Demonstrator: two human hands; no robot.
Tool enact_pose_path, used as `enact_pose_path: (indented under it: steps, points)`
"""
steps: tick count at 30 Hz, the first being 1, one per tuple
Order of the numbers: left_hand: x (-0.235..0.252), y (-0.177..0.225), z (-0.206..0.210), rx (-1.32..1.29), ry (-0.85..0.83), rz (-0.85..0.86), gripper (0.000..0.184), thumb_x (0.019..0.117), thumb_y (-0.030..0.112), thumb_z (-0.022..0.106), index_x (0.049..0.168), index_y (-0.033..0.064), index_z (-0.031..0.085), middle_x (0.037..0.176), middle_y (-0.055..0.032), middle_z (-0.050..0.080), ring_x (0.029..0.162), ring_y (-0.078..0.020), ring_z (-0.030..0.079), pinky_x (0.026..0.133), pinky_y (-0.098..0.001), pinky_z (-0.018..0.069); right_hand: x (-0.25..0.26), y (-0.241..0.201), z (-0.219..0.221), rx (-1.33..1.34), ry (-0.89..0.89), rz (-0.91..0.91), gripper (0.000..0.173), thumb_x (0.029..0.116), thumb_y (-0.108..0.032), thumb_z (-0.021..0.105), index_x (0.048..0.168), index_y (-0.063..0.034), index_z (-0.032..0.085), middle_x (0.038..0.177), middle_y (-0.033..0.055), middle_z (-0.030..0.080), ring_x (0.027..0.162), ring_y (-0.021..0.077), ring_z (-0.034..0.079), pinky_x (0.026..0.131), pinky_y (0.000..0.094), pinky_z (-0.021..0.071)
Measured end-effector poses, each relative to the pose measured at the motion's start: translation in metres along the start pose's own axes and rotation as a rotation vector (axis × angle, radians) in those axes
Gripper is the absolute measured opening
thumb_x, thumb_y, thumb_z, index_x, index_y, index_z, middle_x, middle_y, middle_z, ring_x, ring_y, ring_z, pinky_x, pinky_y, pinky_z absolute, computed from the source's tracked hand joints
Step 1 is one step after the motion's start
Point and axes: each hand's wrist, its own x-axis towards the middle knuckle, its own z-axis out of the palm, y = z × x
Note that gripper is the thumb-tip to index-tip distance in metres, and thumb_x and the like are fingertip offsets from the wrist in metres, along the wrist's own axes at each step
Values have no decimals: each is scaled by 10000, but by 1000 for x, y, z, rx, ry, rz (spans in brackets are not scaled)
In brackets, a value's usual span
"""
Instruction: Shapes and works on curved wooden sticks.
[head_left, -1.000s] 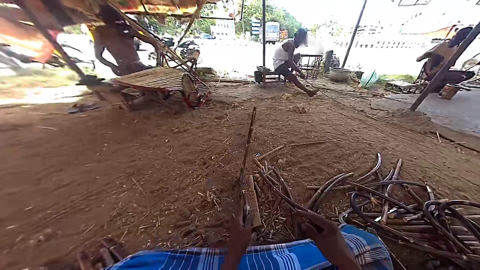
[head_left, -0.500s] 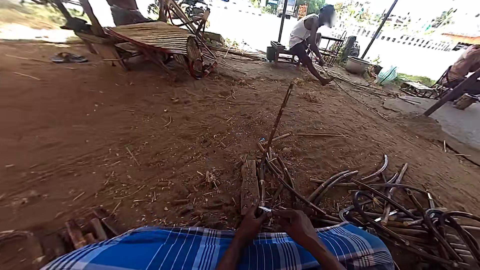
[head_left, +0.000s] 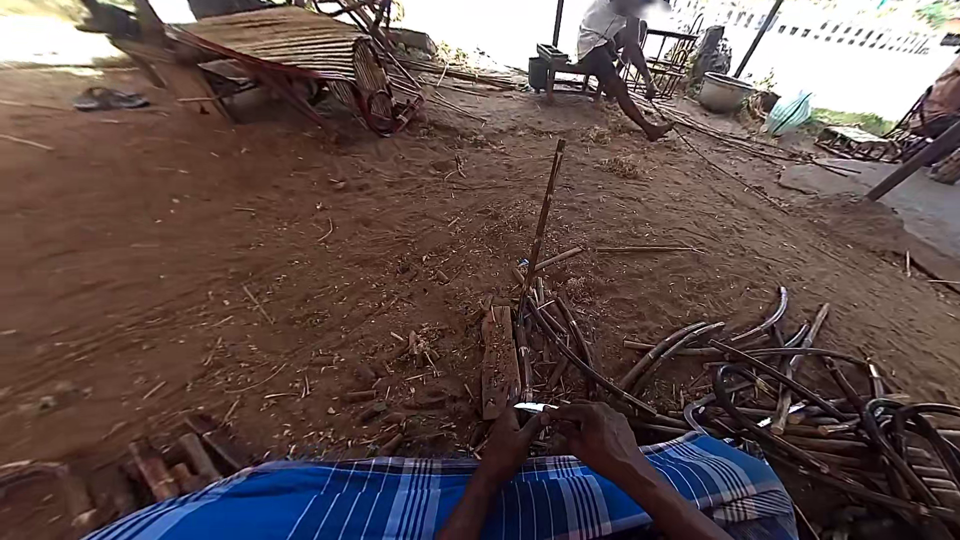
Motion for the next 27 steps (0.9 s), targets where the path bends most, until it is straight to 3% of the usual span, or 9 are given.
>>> enact_pose_path:
  steps: [4, 6, 9, 13, 18, 23, 25, 27]
  points:
    - [2, -21, 14, 224, 130, -52, 496, 961, 532, 623, 1102, 57, 626, 762, -42, 587, 652, -186, 590, 641, -416, 540, 13, -10, 11, -61, 66, 147, 346, 1042, -400, 470, 1286, -363, 712, 1148, -2, 744, 1043, 241, 705, 861, 511, 556]
    - [-5, -29, 25, 334, 108, -97, 541, 948, 606, 597, 1105, 89, 634, 760, -27, 580, 675, -190, 589, 681, -445, 532, 28, -3, 16, 2, 90, 288, 330, 1029, -405, 516, 1301, -380, 700, 1182, 7, 740, 1081, 256, 698, 889, 543, 546]
    - [-2, -17, 15, 311, 66, -113, 586, 932, 640, 604, 1159, 99, 623, 785, -24, 593, 672, -183, 594, 664, -430, 540, 33, 12, 13, 195, 221, 253, 296, 1008, -419, 593, 1271, -376, 722, 1141, -28, 750, 1019, 203, 715, 876, 542, 573]
    - [-2, -8, 7, 108, 42, -108, 655, 878, 628, 700, 1202, 65, 612, 837, -38, 635, 678, -167, 618, 646, -385, 562, 13, 17, -9, 197, -36, 67, 287, 994, -436, 593, 1247, -415, 728, 1174, -94, 740, 1050, 123, 702, 921, 504, 569]
    - [-1, -8, 15, -42, -13, -95, 546, 916, 493, 731, 1174, 33, 591, 801, -29, 603, 637, -137, 570, 607, -321, 524, 0, 5, -31, -33, -142, 0, 308, 1014, -404, 539, 1268, -414, 713, 1190, -58, 736, 1078, 180, 695, 906, 523, 550]
    - [0, -13, 19, 4, -19, -87, 549, 923, 505, 720, 1212, 52, 605, 784, 5, 600, 651, -113, 557, 648, -309, 505, 4, -4, -44, -190, -226, 19, 315, 1003, -395, 525, 1258, -419, 707, 1161, -25, 740, 1071, 236, 694, 869, 548, 541]
    - [3, -17, 19, 51, 30, -91, 522, 931, 533, 693, 1138, 58, 629, 772, -5, 599, 648, -134, 568, 647, -337, 518, 6, -11, -39, -206, -191, 90, 318, 997, -397, 518, 1253, -430, 705, 1164, -31, 737, 1069, 228, 693, 865, 539, 548]
    - [9, -15, 19, 149, 141, -113, 515, 969, 579, 606, 987, 65, 626, 700, -27, 553, 590, -178, 554, 590, -396, 521, 8, -18, -22, -278, 27, 114, 321, 1030, -329, 485, 1259, -352, 709, 1102, 44, 738, 965, 285, 714, 772, 527, 564]
